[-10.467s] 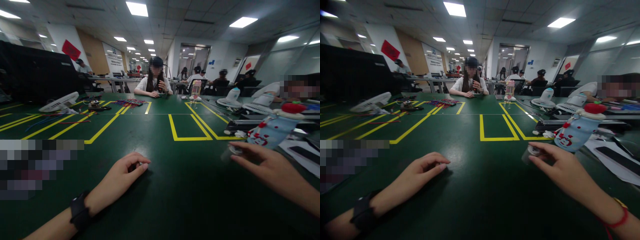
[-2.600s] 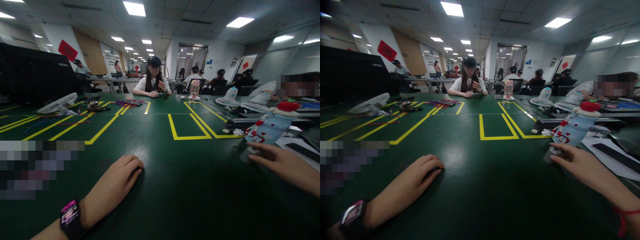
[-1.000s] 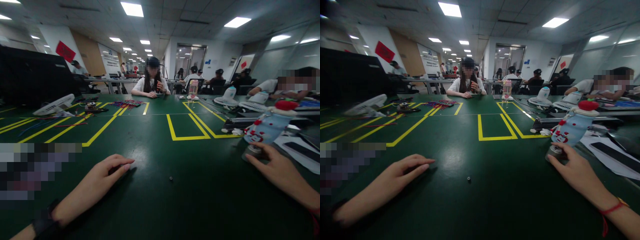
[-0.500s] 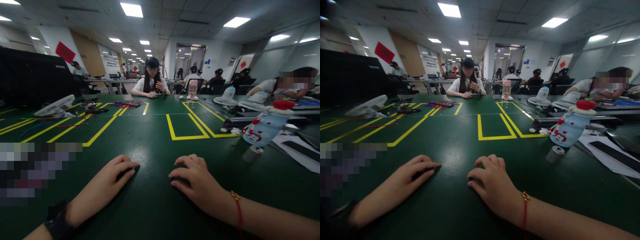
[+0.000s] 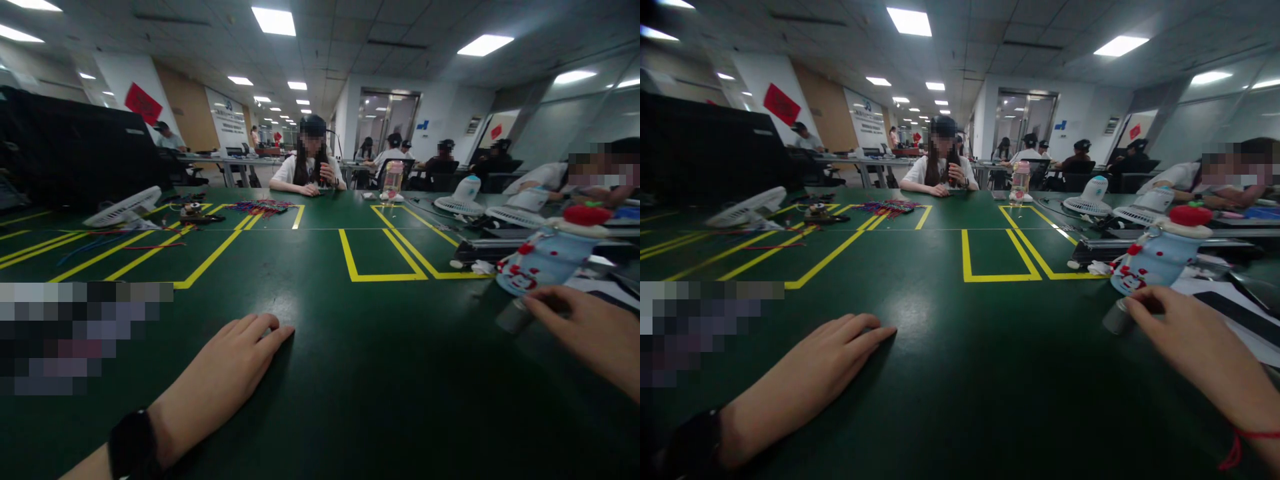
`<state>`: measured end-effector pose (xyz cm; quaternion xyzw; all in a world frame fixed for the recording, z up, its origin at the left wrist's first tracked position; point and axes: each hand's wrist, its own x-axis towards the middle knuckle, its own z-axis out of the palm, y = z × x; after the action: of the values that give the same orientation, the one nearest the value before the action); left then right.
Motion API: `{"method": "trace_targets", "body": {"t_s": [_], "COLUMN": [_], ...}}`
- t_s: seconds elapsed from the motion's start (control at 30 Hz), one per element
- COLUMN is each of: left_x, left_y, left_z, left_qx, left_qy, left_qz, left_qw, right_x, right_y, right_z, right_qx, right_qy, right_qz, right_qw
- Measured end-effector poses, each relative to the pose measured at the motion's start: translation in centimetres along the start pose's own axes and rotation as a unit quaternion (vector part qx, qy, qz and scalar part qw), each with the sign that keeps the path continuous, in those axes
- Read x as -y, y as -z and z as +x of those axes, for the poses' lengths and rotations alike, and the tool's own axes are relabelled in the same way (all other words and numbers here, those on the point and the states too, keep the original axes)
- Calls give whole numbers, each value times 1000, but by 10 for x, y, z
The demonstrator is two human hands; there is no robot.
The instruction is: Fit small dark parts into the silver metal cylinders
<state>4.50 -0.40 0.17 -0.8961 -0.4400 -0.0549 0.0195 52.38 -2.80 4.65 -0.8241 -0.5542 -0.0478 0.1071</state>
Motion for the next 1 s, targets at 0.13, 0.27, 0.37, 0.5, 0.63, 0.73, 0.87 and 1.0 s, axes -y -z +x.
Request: {"method": "trace_targets", "body": {"t_s": [0.13, 0.27, 0.37, 0.5, 0.63, 0.73, 0.87, 1.0], "left_x": [1, 1, 1, 1, 0, -1, 0, 0], "left_y": [0, -1, -1, -1, 1, 2, 2, 2], "left_z": [-1, -1, 0, 1, 1, 0, 0, 0], "left_qx": [8, 12, 11, 7, 6, 6, 7, 6], "left_qy": [6, 6, 5, 4, 4, 4, 6, 5], "left_qz": [-8, -14, -18, -21, -20, -20, -23, -22], "left_qw": [1000, 1000, 1000, 1000, 1000, 1000, 1000, 1000], "right_x": [3, -1, -9, -15, -18, -16, -13, -18], "right_y": [5, 6, 5, 3, 3, 5, 4, 0], "right_z": [-3, -2, 1, 6, 8, 6, 6, 10], "right_qx": [3, 2, -7, -1, 11, 5, -2, -2], "right_qy": [-21, -47, -48, -44, -45, -57, -52, -35], "right_qz": [19, 28, 20, 24, 47, 58, 60, 58], "right_qw": [1000, 998, 999, 999, 998, 997, 997, 998]}}
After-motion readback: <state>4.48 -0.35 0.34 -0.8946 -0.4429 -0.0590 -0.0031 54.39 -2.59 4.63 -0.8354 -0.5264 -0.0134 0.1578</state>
